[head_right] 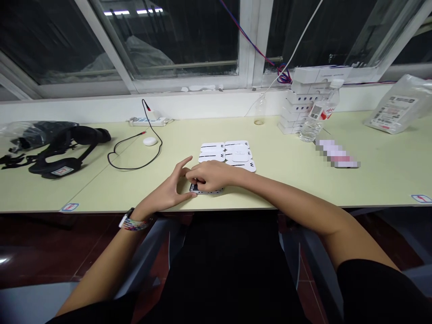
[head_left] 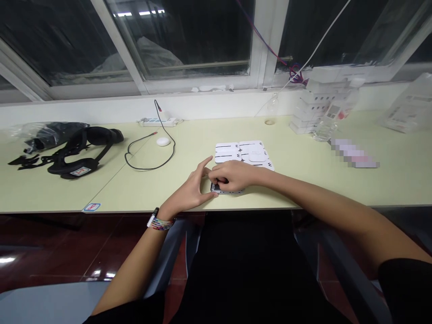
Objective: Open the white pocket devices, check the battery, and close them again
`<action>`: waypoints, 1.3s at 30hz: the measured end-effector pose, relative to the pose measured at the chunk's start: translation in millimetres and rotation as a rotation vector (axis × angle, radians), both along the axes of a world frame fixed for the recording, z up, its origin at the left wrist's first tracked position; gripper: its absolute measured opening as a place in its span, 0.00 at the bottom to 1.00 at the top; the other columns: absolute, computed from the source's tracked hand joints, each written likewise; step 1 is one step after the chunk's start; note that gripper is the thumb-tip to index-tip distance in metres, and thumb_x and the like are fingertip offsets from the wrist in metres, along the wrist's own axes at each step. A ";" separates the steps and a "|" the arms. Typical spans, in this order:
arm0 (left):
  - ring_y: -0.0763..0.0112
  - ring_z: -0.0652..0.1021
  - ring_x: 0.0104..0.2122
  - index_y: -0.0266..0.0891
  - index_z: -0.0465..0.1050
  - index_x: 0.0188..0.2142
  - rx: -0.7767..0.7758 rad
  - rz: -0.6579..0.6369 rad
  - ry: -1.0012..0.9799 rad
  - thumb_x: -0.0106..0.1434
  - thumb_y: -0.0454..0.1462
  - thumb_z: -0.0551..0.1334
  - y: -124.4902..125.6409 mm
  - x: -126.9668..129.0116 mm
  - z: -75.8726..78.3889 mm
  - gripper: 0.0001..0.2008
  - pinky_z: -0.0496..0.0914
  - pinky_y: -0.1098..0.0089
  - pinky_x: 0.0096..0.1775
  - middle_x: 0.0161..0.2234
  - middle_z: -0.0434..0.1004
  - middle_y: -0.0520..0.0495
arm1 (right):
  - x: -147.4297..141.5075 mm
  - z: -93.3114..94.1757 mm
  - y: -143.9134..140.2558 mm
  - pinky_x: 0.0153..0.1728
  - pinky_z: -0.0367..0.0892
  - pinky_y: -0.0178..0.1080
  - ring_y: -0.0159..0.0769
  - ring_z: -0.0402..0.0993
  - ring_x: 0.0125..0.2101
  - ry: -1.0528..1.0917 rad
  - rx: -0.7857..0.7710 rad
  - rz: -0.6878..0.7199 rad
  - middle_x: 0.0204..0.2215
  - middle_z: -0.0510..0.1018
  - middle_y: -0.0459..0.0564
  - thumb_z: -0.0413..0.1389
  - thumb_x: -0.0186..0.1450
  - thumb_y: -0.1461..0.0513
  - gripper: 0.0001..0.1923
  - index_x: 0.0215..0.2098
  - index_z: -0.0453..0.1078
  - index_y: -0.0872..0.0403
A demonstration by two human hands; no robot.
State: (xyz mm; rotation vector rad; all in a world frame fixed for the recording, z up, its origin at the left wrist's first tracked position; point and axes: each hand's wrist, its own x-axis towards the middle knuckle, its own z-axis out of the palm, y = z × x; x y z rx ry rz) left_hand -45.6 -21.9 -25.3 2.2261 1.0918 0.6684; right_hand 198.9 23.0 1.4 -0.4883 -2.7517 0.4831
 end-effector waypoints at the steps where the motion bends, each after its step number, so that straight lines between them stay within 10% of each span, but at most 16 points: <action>1: 0.47 0.79 0.60 0.55 0.36 0.82 -0.005 0.005 -0.003 0.68 0.44 0.73 0.0 0.1 0.0 0.57 0.68 0.44 0.66 0.60 0.76 0.39 | -3.8 0.3 1.7 0.31 0.55 0.39 0.32 0.64 0.29 -0.005 0.003 0.016 0.29 0.70 0.42 0.56 0.64 0.69 0.07 0.33 0.66 0.51; 28: 0.41 0.74 0.68 0.55 0.43 0.81 -0.062 0.025 -0.013 0.66 0.46 0.76 1.9 -0.5 1.1 0.55 0.69 0.40 0.68 0.71 0.68 0.35 | -23.1 9.4 4.9 0.29 0.47 0.41 0.31 0.54 0.24 -0.022 0.006 0.009 0.21 0.63 0.40 0.55 0.55 0.69 0.13 0.24 0.55 0.50; 34: 0.45 0.75 0.68 0.53 0.48 0.77 -0.038 0.011 -0.023 0.66 0.43 0.75 -0.2 2.2 4.0 0.49 0.66 0.43 0.71 0.65 0.76 0.40 | 0.1 26.9 10.0 0.34 0.57 0.39 0.33 0.63 0.28 0.298 0.047 -0.040 0.26 0.70 0.42 0.53 0.65 0.64 0.05 0.30 0.67 0.51; 39: 0.44 0.75 0.67 0.55 0.47 0.79 -0.055 0.025 -0.009 0.67 0.45 0.75 -1.9 3.4 5.7 0.50 0.65 0.40 0.70 0.61 0.77 0.40 | 14.7 11.3 -2.9 0.35 0.59 0.39 0.38 0.70 0.37 0.090 0.137 -0.063 0.40 0.76 0.50 0.60 0.72 0.56 0.09 0.44 0.80 0.50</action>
